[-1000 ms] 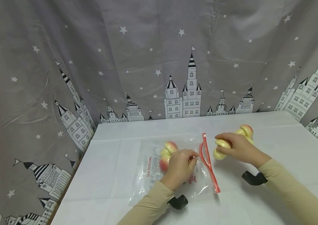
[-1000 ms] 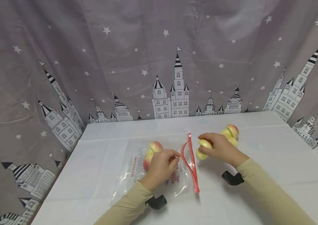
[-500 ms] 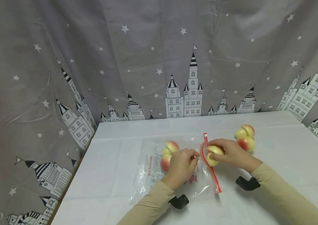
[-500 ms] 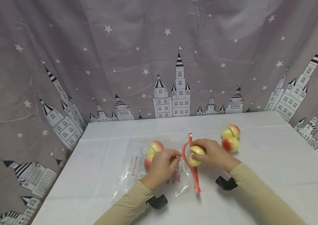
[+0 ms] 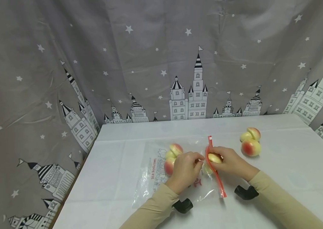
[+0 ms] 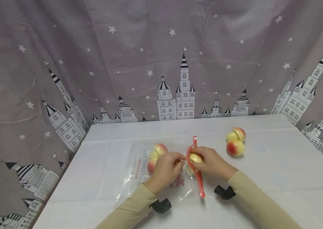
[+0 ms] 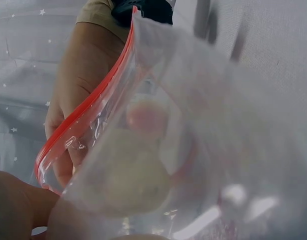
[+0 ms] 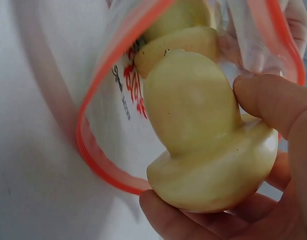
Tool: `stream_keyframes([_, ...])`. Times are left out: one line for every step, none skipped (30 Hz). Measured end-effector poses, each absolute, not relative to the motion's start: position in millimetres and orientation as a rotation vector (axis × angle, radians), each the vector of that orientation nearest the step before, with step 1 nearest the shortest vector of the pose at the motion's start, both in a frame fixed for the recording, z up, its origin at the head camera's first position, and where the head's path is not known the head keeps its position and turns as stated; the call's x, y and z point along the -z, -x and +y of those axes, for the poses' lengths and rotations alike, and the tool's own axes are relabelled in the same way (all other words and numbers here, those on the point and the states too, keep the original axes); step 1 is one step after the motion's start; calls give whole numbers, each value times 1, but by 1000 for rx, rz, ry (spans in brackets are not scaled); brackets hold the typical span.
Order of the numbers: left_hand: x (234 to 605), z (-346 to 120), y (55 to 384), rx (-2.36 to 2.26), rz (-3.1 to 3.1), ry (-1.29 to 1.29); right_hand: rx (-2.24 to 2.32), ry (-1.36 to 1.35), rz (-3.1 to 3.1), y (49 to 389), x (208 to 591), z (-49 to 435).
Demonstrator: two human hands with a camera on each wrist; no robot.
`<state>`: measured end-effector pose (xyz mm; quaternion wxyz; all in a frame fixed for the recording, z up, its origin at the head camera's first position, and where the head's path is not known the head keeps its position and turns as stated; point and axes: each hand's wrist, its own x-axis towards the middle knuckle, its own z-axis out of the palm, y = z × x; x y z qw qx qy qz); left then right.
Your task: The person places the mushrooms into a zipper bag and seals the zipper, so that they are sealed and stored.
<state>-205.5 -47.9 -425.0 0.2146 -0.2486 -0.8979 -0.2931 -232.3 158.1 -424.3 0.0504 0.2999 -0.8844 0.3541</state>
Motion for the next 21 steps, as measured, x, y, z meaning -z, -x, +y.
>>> stream_keyframes([425,-48,205,814,-2488,691,-1078,-915,-2688,233,426,157])
stream_keyframes([424,-48,205,814,-2486,693,-1074,-918,-2682,233,428,156])
stream_keyframes([424,-48,205,810,-2483,692,-1071,-923,-2674,234,429,155])
stream_keyframes([424,-48,205,806,-2481,691,-1065,-928,-2666,234,430,154])
stream_keyframes([424,-48,204,804,-2480,690,-1061,-932,-2659,234,431,153])
stream_keyframes([424,-47,204,801,-2479,689,-1061,-934,-2652,235,432,152])
stream_keyframes([424,-47,204,801,-2480,688,-1059,-937,-2645,235,433,151])
stream_keyframes([425,-47,204,800,-2482,688,-1059,-942,-2637,235,435,151])
stream_keyframes([425,-47,204,803,-2483,687,-1061,-944,-2630,235,435,150])
stream_keyframes([425,-47,204,806,-2485,687,-1064,-947,-2628,235,436,150])
stream_keyframes([424,-47,204,809,-2487,687,-1061,-951,-2623,235,437,149])
stream_keyframes([424,-47,204,810,-2489,686,-1060,-954,-2623,235,438,148])
stream_keyframes([424,-47,204,814,-2491,687,-1056,-956,-2625,235,438,147])
stream_keyframes([424,-47,203,815,-2492,686,-1055,-956,-2626,235,439,147])
stream_keyframes([424,-47,203,816,-2494,686,-1051,-955,-2629,235,439,146])
stream_keyframes([424,-48,203,815,-2496,687,-1049,-953,-2635,235,439,145])
stream_keyframes([424,-48,203,815,-2498,687,-1041,-951,-2638,235,440,145])
stream_keyframes([423,-48,203,815,-2500,686,-1041,-947,-2644,235,440,144])
stream_keyframes([423,-48,203,815,-2502,687,-1041,-946,-2649,235,441,144])
stream_keyframes([423,-48,203,814,-2504,685,-1041,-945,-2653,235,441,143])
stream_keyframes([423,-48,203,813,-2505,684,-1042,-948,-2653,235,442,143])
